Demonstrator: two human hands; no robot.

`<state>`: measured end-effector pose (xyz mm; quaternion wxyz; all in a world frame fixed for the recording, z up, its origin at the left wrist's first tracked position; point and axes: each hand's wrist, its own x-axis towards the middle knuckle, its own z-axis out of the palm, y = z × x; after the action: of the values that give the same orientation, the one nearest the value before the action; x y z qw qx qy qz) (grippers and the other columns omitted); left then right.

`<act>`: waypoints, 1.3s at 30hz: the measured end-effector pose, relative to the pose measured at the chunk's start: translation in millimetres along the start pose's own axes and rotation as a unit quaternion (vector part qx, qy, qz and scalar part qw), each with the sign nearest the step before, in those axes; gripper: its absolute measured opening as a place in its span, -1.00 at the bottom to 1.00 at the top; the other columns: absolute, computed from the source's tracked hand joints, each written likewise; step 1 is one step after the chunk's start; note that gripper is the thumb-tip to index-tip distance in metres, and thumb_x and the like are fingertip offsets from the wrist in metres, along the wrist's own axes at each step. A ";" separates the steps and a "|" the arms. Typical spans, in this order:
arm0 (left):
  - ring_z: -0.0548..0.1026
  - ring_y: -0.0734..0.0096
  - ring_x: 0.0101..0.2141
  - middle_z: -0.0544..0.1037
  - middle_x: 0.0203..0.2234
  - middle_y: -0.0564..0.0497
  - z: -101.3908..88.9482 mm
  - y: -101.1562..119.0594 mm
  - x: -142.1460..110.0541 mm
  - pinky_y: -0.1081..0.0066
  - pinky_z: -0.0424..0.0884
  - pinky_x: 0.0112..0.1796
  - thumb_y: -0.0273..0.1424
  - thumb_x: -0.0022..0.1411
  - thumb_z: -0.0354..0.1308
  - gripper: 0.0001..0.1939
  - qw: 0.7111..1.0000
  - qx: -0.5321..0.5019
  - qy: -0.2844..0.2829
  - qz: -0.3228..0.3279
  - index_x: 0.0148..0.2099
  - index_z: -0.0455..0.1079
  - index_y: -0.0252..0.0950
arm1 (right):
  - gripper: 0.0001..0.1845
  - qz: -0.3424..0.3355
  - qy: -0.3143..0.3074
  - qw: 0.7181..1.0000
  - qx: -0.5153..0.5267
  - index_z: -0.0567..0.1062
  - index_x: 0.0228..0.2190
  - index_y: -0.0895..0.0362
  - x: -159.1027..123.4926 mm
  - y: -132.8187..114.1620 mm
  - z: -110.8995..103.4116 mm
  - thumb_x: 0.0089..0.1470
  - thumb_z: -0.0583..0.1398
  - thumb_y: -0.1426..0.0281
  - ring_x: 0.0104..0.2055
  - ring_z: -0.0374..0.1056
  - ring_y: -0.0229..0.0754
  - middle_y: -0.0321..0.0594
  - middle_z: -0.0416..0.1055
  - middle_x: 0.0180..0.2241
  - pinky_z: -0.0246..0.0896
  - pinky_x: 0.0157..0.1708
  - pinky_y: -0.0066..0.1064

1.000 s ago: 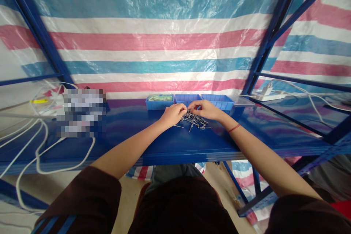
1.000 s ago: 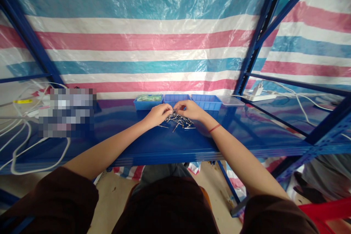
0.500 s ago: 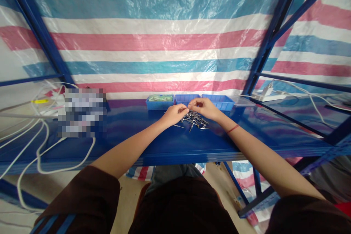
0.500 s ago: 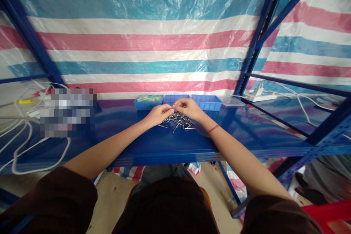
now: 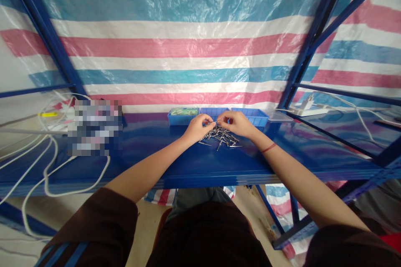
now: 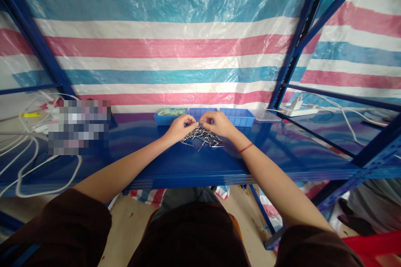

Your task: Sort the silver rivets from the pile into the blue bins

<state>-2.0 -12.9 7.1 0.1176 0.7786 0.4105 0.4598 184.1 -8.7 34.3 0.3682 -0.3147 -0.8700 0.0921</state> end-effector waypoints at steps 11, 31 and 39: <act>0.32 0.07 0.00 0.42 -0.05 -0.07 -6.0 3.8 -9.1 0.11 0.26 -0.03 -0.07 0.15 0.04 -0.59 0.963 0.197 -0.183 -0.027 -0.05 0.41 -0.16 | -0.76 0.219 0.190 0.936 -0.197 0.53 -0.42 0.20 -5.0 57.9 -40.1 -0.03 0.10 0.36 -0.38 0.37 -0.10 -0.08 0.50 -0.41 0.19 -0.32 -0.33; 0.44 0.34 -0.19 0.52 -0.26 0.00 -3.8 1.1 -3.4 0.35 0.32 -0.12 -0.34 0.25 -0.04 -0.79 0.991 0.112 -0.070 0.021 -0.22 0.41 -0.25 | -0.73 0.066 -0.052 0.995 0.062 0.52 -0.34 0.18 -0.9 21.2 -4.2 -0.05 0.19 0.26 -0.42 0.33 -0.28 -0.17 0.49 -0.31 0.25 -0.37 -0.39; 0.50 0.38 -0.29 0.56 -0.34 0.02 -3.1 3.3 -1.6 0.41 0.37 -0.21 -0.34 0.23 -0.03 -0.79 0.997 -0.009 -0.077 -0.011 -0.26 0.40 -0.30 | -0.66 0.059 -0.026 0.990 0.129 0.52 -0.40 0.19 0.7 5.6 4.1 -0.06 0.21 0.16 -0.45 0.30 -0.29 -0.19 0.47 -0.42 0.21 -0.40 -0.40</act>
<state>-3.1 -16.8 9.7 0.1604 0.8062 0.4044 0.4009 183.6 -3.6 29.6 0.3766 -0.3129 -0.8402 0.2331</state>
